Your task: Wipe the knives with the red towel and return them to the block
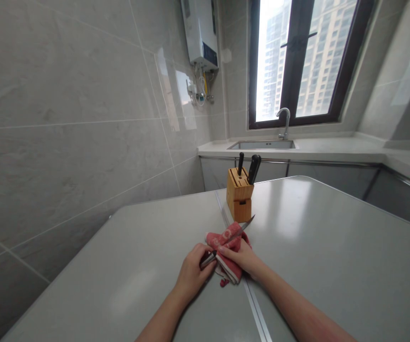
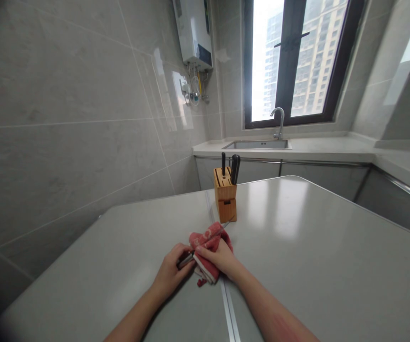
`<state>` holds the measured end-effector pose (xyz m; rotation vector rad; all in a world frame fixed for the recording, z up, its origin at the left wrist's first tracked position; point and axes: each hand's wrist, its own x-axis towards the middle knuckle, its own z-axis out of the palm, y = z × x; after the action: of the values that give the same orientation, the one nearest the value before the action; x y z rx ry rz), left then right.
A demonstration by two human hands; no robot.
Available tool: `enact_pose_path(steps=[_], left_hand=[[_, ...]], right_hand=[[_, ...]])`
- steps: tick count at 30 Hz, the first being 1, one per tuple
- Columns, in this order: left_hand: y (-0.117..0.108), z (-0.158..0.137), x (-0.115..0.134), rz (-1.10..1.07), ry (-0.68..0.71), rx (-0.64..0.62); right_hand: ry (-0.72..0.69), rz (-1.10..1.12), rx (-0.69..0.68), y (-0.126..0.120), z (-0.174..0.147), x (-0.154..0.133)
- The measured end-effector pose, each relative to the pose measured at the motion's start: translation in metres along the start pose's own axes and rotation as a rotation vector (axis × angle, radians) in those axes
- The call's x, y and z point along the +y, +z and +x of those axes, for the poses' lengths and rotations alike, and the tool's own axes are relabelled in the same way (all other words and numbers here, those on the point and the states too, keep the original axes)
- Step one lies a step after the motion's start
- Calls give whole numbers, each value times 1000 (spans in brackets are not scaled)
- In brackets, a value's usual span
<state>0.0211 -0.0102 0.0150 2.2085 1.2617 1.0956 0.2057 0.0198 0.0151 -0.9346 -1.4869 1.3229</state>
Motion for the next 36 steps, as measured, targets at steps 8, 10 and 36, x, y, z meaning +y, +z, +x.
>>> enact_pose_path(steps=[8,10,36], left_hand=[[0,-2,-4,38,-13,-44],[-1,-2,-2,42,-5,-58],[-1,0,-1,-18,2,-26]], right_hand=[[-74,-95,20,-1,1,-1],[-57,-51,-16,-1,2,2],[-81,-55,14,1,-2,-7]])
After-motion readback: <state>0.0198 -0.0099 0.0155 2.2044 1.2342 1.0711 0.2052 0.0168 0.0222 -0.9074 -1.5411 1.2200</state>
